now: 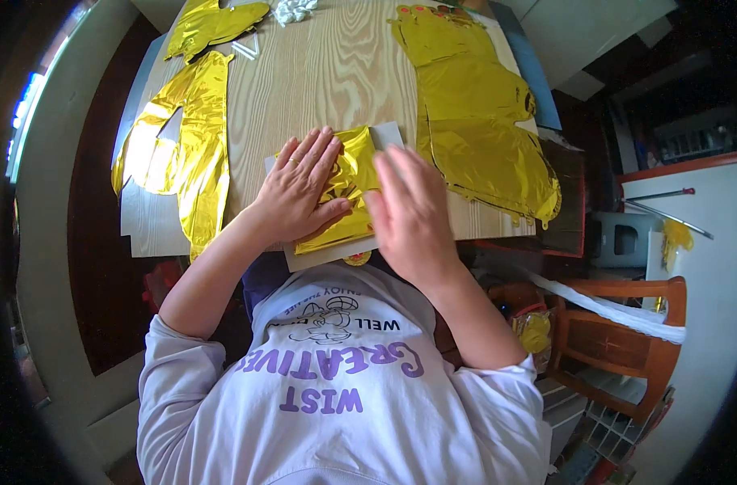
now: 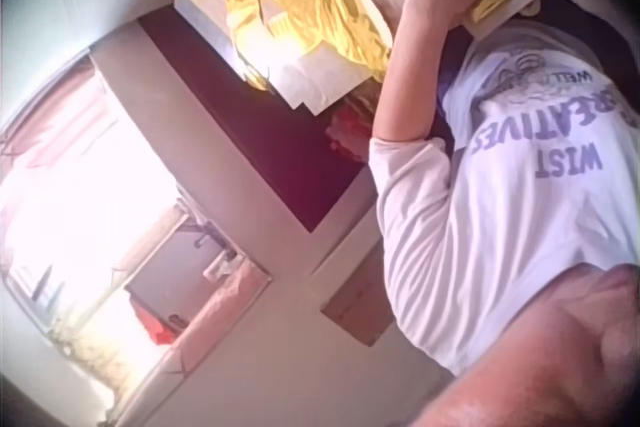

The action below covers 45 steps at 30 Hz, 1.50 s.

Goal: Folding gold foil letter balloons into neat squares at a table.

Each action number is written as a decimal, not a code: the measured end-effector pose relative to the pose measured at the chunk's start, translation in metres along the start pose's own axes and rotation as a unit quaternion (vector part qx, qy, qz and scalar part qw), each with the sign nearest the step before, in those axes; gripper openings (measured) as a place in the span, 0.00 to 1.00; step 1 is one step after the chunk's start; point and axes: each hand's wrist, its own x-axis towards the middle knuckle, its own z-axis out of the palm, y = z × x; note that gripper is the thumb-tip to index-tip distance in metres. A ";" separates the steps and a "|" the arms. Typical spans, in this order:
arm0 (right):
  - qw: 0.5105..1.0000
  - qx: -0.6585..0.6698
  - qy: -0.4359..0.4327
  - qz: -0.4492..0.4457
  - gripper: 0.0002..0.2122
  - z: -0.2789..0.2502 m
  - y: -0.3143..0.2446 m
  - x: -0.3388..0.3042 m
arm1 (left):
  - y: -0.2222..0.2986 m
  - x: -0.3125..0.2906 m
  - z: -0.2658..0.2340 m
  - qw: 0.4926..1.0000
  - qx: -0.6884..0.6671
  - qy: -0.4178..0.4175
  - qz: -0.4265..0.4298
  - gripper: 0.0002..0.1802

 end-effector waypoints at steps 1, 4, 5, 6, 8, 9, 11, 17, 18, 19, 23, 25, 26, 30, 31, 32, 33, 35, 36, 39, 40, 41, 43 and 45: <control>0.999 -0.014 -0.021 -0.032 0.24 0.008 0.000 0.013 | -0.003 -0.001 0.005 1.000 0.004 0.015 0.008 0.50; 0.989 -0.065 -0.090 -0.094 0.31 0.038 0.005 0.041 | -0.006 -0.004 0.014 0.999 0.028 0.036 0.026 0.51; 0.986 -0.089 -0.114 -0.089 0.33 0.052 0.016 0.042 | -0.008 -0.004 0.014 0.998 0.038 0.038 0.033 0.51; 0.980 -0.111 -0.138 -0.085 0.35 0.059 0.019 0.045 | -0.007 -0.004 0.012 0.999 0.023 0.036 0.024 0.52; 0.976 -0.111 -0.183 -0.048 0.38 0.057 0.030 0.045 | -0.002 -0.003 0.007 0.999 -0.010 0.031 0.005 0.52; 0.975 -0.120 -0.184 -0.041 0.39 0.059 0.038 0.041 | -0.001 -0.003 0.003 0.999 -0.021 0.026 0.001 0.53; 0.970 -0.156 -0.182 -0.039 0.40 0.059 0.043 0.038 | -0.001 -0.004 -0.004 0.999 -0.031 0.021 -0.001 0.53; 0.971 -0.160 -0.169 -0.048 0.41 0.060 0.040 0.038 | -0.009 -0.028 -0.010 0.999 0.004 0.003 -0.052 0.55; 0.971 -0.160 -0.171 -0.048 0.41 0.061 0.040 0.038 | -0.010 -0.033 -0.013 0.998 0.009 0.001 -0.065 0.55; 0.971 -0.160 -0.173 -0.047 0.41 0.060 0.041 0.037 | -0.010 -0.037 -0.017 0.996 0.023 -0.021 -0.078 0.56; 0.970 -0.163 -0.174 -0.045 0.41 0.061 0.042 0.037 | -0.011 -0.045 -0.033 0.988 0.004 -0.039 -0.149 0.55; 0.972 -0.156 -0.170 -0.048 0.41 0.061 0.042 0.037 | -0.004 -0.036 -0.038 0.985 0.000 0.000 -0.170 0.53; 0.973 -0.153 -0.168 -0.050 0.41 0.060 0.042 0.038 | 0.002 -0.030 -0.038 0.983 -0.003 0.020 -0.181 0.52; 0.972 -0.139 -0.185 -0.040 0.42 0.060 0.045 0.038 | 0.022 -0.019 -0.014 0.993 -0.014 0.039 -0.109 0.47; 0.973 -0.132 -0.185 -0.041 0.42 0.059 0.045 0.039 | 0.018 -0.023 -0.007 0.992 0.010 0.012 -0.122 0.47; 0.974 -0.124 -0.186 -0.039 0.41 0.059 0.046 0.039 | 0.016 -0.025 -0.006 0.993 0.008 0.015 -0.117 0.48; 0.975 -0.116 -0.187 -0.037 0.41 0.060 0.047 0.038 | 0.013 -0.027 -0.006 0.994 0.007 0.017 -0.111 0.48; 0.971 -0.130 -0.198 -0.032 0.41 0.058 0.047 0.041 | 0.011 -0.025 -0.005 0.995 0.006 0.042 -0.094 0.49; 0.969 -0.137 -0.202 -0.030 0.41 0.057 0.046 0.042 | 0.011 -0.026 -0.003 0.995 0.005 0.043 -0.091 0.48; 0.976 -0.101 -0.193 -0.023 0.39 0.053 0.046 0.041 | 0.007 -0.027 -0.005 0.993 -0.043 0.054 -0.095 0.46; 0.983 -0.032 -0.182 -0.011 0.38 0.049 0.048 0.043 | 0.005 -0.026 -0.010 0.989 -0.089 0.063 -0.105 0.45; 0.984 0.038 -0.171 0.000 0.38 0.043 0.051 0.045 | 0.004 -0.027 -0.014 0.981 -0.134 0.070 -0.117 0.43; 0.980 0.173 -0.094 0.034 0.32 0.035 0.057 0.038 | 0.000 -0.035 -0.024 0.960 -0.227 0.102 -0.129 0.40; 0.983 0.167 -0.063 0.029 0.27 0.010 0.049 0.027 | -0.002 -0.052 -0.033 0.952 -0.248 0.122 -0.135 0.36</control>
